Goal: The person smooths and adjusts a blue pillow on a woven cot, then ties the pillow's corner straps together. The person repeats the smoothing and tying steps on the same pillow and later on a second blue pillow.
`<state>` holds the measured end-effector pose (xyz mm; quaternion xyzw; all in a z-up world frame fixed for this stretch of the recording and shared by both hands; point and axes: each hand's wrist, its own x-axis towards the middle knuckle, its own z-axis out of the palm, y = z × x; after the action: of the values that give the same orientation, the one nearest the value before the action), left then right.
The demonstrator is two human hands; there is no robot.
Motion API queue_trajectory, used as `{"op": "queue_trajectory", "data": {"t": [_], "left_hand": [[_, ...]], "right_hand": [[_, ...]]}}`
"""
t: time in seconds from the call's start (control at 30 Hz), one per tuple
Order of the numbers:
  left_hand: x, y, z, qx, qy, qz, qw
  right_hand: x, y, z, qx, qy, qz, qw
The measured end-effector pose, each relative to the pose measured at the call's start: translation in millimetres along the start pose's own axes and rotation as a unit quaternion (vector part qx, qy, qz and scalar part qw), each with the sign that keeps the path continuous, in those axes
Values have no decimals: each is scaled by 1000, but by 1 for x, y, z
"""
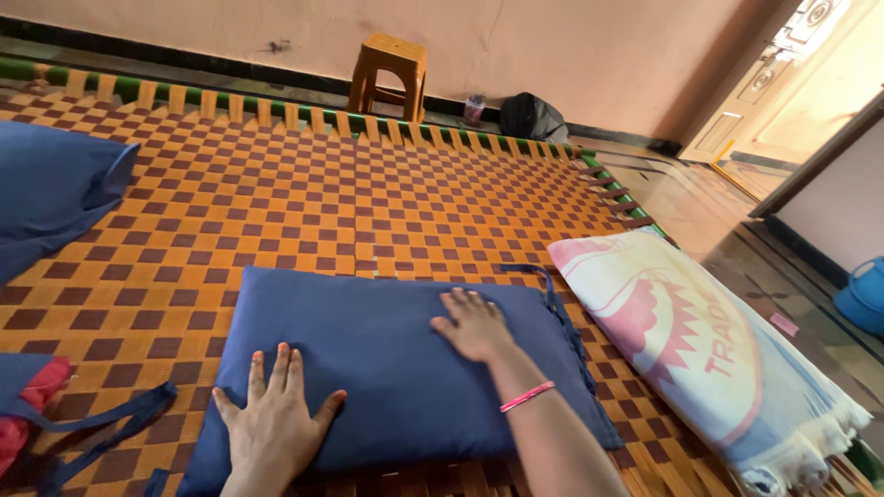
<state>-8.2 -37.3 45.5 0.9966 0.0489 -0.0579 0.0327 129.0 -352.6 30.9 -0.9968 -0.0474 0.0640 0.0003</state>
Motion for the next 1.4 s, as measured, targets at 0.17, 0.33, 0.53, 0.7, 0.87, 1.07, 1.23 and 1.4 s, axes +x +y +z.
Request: {"op": "queue_trajectory", "data": {"t": [0.17,0.33,0.53,0.7,0.87,1.07,1.23,1.4], "left_hand": [[1,1,2,-12,7,6,1000],[6,-1,6,-14,3,9,1000],[4,-1,4,-18,16,1,1000],[-2,-2,10,-39,50,10,998],[-5,-1,5,-45,71,9,996],[-4,-6,-6,-82,15,-13,996],[11,-24,-1,-147,59,-41,987],[21,-23,0,-148,59,-66,985]], "right_hand": [[8,77,-4,25,-41,143,989],[-30,47,-31,15,136,183,974],[-127,-118,-3,44,123,-249,960],[-134,-98,-10,-33,72,-255,964],[-128,26,-9,-86,101,-51,990],[-97,102,32,-3,133,56,990],[-73,103,39,3,135,48,990],[-62,99,39,13,142,53,988]]}}
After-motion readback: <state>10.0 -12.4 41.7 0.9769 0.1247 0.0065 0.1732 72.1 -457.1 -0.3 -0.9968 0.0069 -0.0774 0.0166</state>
